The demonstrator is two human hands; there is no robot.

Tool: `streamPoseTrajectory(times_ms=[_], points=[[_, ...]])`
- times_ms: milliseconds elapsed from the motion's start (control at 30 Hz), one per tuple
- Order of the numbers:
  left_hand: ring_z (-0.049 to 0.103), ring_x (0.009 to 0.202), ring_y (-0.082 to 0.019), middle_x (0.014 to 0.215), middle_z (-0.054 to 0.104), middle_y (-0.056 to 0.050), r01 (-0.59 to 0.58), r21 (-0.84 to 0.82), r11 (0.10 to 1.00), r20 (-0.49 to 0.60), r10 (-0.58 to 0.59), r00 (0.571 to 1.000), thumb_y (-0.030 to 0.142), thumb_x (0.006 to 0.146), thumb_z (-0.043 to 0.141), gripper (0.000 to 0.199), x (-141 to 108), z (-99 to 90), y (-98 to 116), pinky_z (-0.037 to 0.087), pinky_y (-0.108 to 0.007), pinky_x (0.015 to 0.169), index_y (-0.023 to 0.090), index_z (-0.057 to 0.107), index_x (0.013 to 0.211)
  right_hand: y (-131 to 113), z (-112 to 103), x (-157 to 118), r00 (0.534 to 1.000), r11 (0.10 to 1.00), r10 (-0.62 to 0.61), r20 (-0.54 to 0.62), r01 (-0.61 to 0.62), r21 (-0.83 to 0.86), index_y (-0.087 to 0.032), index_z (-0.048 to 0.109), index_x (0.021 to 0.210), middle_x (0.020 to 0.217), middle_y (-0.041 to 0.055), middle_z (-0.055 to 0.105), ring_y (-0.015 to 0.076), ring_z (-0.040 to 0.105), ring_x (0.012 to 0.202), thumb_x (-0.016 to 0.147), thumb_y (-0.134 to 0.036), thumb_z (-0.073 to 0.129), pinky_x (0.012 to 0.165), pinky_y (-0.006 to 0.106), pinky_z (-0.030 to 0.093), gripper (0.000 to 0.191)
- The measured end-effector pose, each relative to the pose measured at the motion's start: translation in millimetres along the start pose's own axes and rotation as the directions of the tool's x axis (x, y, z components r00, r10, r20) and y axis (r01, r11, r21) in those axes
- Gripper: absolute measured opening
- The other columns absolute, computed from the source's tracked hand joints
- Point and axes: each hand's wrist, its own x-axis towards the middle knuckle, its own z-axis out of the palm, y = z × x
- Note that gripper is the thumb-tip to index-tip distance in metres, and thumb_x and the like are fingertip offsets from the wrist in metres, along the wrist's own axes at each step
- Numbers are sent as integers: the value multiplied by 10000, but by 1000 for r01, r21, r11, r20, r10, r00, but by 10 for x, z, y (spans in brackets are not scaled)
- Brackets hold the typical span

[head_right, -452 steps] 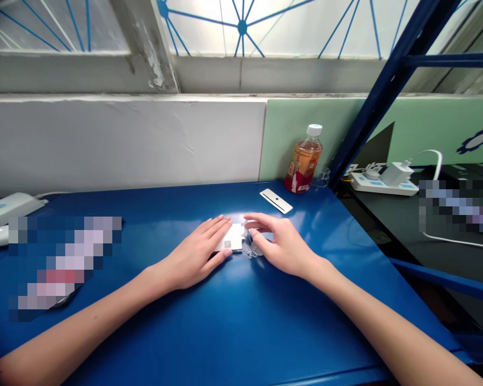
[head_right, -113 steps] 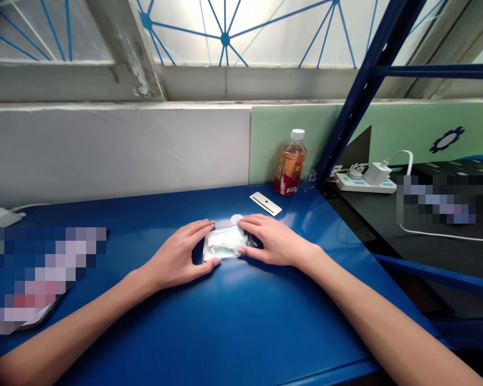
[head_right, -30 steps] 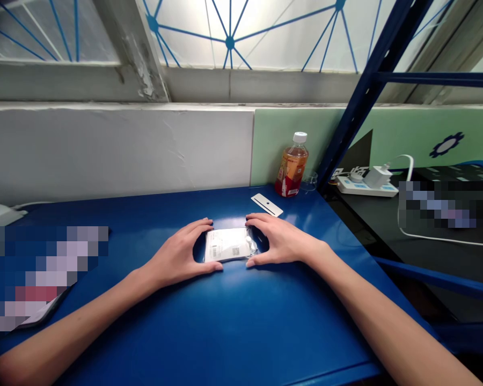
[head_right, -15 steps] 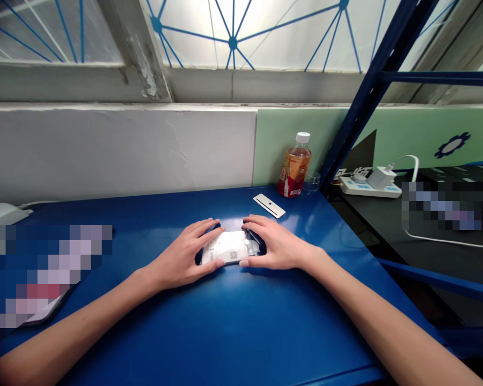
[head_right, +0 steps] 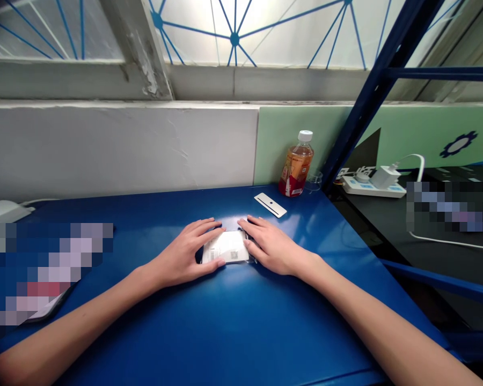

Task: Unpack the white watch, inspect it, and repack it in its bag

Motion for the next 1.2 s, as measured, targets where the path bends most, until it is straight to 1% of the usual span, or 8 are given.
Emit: streamPoseTrajectory(times_ms=[167, 433, 633, 800, 900, 1000, 1133, 1200], points=[[419, 1356, -335, 1417, 522, -157, -5, 6, 1000, 2, 5, 1000, 530, 857, 611, 630, 1, -2, 6, 314, -511, 1130, 144, 534, 1348, 14, -11, 6, 996, 1000, -14, 90, 15, -8, -129, 329, 1508, 1523, 159, 396, 276, 295, 1447, 1015, -288, 305, 1171, 540, 254, 519], [422, 1351, -343, 1410, 529, -149, -6, -4, 1000, -5, 6, 1000, 515, 853, 610, 597, 16, -8, 17, 335, -530, 1111, 176, 543, 1339, 44, -49, 6, 988, 992, -62, 140, 45, 122, -291, 294, 1524, 1566, 10, 335, 254, 193, 1479, 980, -168, 344, 1191, 562, 183, 561], [441, 1339, -347, 1379, 561, -138, 8, -42, 999, -22, -9, 1000, 457, 827, 632, 561, 3, -11, 8, 343, -529, 1115, 178, 560, 1308, 181, -92, -18, 995, 988, -30, 97, 14, 156, -289, 345, 1505, 1557, 42, 345, 281, 249, 1460, 945, -128, 376, 1156, 571, 270, 583], [451, 1328, -344, 1360, 569, -148, -3, -17, 1000, -37, 2, 999, 442, 828, 609, 551, -4, -14, 24, 351, -510, 1120, 142, 558, 1287, 210, -136, 4, 995, 982, -86, 42, 78, 169, -268, 484, 1427, 1499, 40, 454, 237, 341, 1429, 933, -91, 345, 1154, 510, 317, 543], [473, 1305, -344, 1338, 577, -160, 15, 6, 1000, -60, -15, 998, 427, 824, 592, 509, -7, -9, 38, 387, -504, 1095, 142, 575, 1245, 168, -163, 20, 996, 989, -76, -46, 81, 121, -249, 604, 1319, 1411, 68, 558, 262, 480, 1337, 946, -160, 385, 1119, 515, 372, 442], [489, 1288, -339, 1310, 591, -157, 26, 14, 1000, -82, -25, 996, 401, 809, 590, 471, -7, -9, 48, 405, -496, 1082, 151, 585, 1208, 140, -185, 25, 994, 996, -70, -87, 74, 50, -233, 674, 1221, 1323, 101, 626, 300, 557, 1249, 950, -314, 487, 1054, 511, 444, 339], [459, 1313, -351, 1335, 569, -173, 37, 27, 999, -60, -35, 998, 388, 818, 570, 453, -5, -24, 57, 391, -513, 1086, 144, 576, 1200, 172, -185, 22, 992, 998, -67, -112, 65, -17, -237, 713, 1145, 1323, 126, 609, 313, 582, 1205, 898, -391, 607, 1003, 492, 485, 310], [395, 1365, -359, 1416, 499, -190, 31, 42, 999, -16, -30, 999, 384, 846, 542, 514, -7, -30, 55, 359, -527, 1104, 127, 524, 1291, 198, -173, 23, 991, 996, -84, -102, 83, -17, -249, 721, 1142, 1361, 121, 580, 312, 561, 1233, 896, -383, 623, 1014, 490, 476, 297]])
